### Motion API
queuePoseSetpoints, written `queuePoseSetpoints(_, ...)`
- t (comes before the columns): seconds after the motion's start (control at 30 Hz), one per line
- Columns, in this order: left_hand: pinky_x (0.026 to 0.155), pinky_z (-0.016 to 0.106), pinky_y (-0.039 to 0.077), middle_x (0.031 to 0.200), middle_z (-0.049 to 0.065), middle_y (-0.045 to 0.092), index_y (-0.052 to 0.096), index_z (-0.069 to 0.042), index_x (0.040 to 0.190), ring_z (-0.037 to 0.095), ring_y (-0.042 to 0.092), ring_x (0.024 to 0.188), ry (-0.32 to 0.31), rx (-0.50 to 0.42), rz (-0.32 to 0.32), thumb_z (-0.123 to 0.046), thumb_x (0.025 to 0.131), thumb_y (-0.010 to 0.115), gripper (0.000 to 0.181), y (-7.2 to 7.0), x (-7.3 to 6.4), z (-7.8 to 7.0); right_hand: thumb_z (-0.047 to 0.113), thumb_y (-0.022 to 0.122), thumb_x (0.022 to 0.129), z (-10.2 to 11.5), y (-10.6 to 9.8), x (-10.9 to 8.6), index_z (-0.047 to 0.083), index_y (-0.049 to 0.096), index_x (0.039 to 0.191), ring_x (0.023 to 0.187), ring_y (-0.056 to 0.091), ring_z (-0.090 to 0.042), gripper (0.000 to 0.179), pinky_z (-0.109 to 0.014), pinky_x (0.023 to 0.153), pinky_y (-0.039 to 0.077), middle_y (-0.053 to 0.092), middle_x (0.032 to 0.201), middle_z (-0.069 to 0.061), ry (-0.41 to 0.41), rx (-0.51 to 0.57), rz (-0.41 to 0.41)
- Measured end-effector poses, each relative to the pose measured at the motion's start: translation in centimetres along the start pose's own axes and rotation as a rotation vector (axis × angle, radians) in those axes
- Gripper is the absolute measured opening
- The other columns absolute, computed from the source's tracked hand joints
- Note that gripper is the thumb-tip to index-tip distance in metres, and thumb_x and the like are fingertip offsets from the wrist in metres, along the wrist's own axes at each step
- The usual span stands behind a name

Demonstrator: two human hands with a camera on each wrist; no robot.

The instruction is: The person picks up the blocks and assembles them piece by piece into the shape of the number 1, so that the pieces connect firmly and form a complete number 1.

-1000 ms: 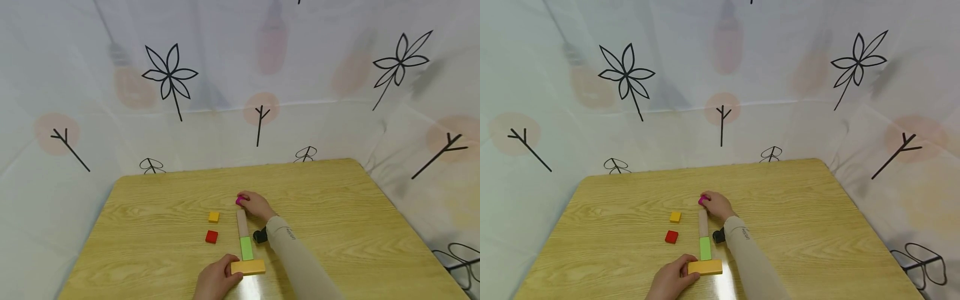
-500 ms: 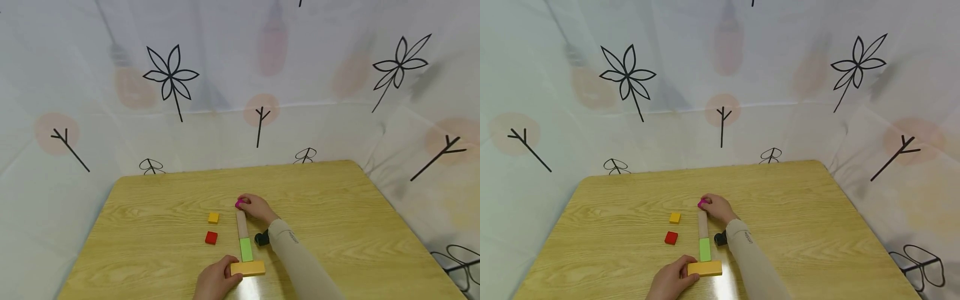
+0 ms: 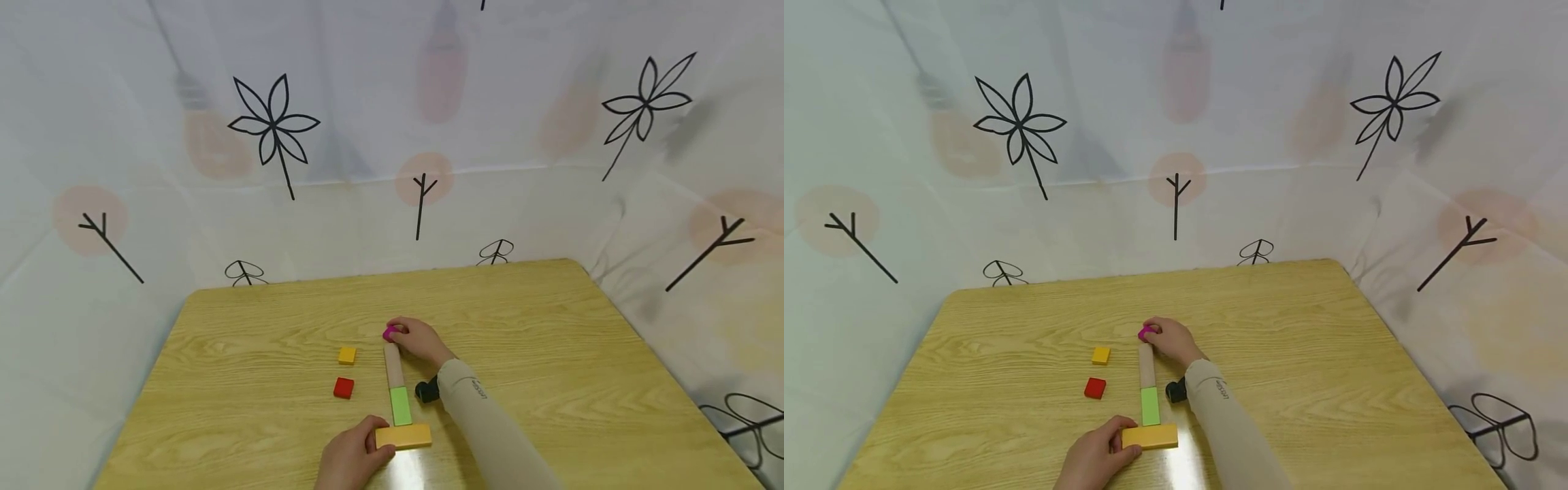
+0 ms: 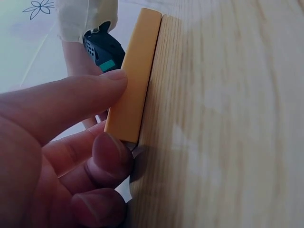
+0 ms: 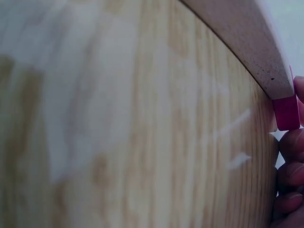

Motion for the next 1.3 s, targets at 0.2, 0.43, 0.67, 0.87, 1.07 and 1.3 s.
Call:
queuePoseSetpoints(0.2,0.045,0.023,0.025,0.059,-0.014,0.042,0.059,-0.027,0.102,0.005,0.034,0.046,0.011,0.005,-0.011,-0.051,0.075,0.063,0.036,0.08,0.07,0.19,0.027,0.052,0.090,-0.21,0.12,-0.03,0.017,0.055,0.121,0.089,0.052,-0.017,0.032,-0.038,0.080,0.041,0.058,0.109,-0.004,0.002,0.011,-0.010)
queuePoseSetpoints(0.43,0.045,0.023,0.025,0.060,-0.013,0.043,0.059,-0.027,0.102,0.005,0.034,0.046,-0.002,-0.004,-0.005,-0.051,0.074,0.063,0.037,0.11,0.02,0.13,0.025,0.050,0.090,-0.79,0.20,0.02,0.020,0.053,0.123,0.093,0.052,-0.018,0.034,-0.038,0.081,0.041,0.056,0.112,-0.003,0.033,0.029,0.006)
queuePoseSetpoints(0.67,0.046,0.023,0.025,0.060,-0.012,0.043,0.059,-0.027,0.102,0.007,0.035,0.047,-0.025,0.005,-0.004,-0.052,0.074,0.064,0.038,0.12,-0.02,0.00,0.019,0.052,0.087,-0.68,-0.11,-0.21,0.021,0.050,0.126,0.076,0.045,-0.018,0.039,-0.034,0.067,0.037,0.052,0.085,-0.002,0.022,0.062,0.032)
queuePoseSetpoints(0.87,0.045,0.023,0.026,0.061,-0.013,0.043,0.059,-0.026,0.104,0.005,0.035,0.047,-0.002,0.003,-0.009,-0.056,0.074,0.061,0.043,0.04,0.00,-0.02,0.017,0.051,0.088,-0.68,-0.16,-0.25,0.022,0.051,0.126,0.070,0.044,-0.015,0.038,-0.031,0.065,0.036,0.050,0.076,0.001,0.003,0.044,0.028)
queuePoseSetpoints(1.07,0.046,0.023,0.026,0.061,-0.013,0.044,0.059,-0.025,0.104,0.005,0.036,0.047,-0.008,-0.001,-0.012,-0.057,0.076,0.058,0.043,0.02,-0.03,-0.13,0.014,0.050,0.089,-0.68,-0.15,-0.28,0.021,0.052,0.125,0.068,0.044,-0.014,0.037,-0.031,0.065,0.037,0.053,0.081,0.000,-0.019,0.040,0.020)
queuePoseSetpoints(1.3,0.045,0.023,0.026,0.061,-0.012,0.043,0.059,-0.026,0.105,0.006,0.035,0.047,-0.021,0.004,-0.013,-0.059,0.078,0.053,0.043,-0.03,-0.06,-0.29,0.014,0.051,0.089,-0.58,-0.14,-0.37,0.021,0.054,0.123,0.080,0.048,-0.016,0.035,-0.035,0.073,0.040,0.058,0.104,-0.001,-0.012,0.045,0.008)
Point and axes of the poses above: each hand's wrist, its own x-axis towards the middle knuckle, its own y-axis out of the palm, z = x × y, the point moved 1 cm from there along x, towards the middle knuckle
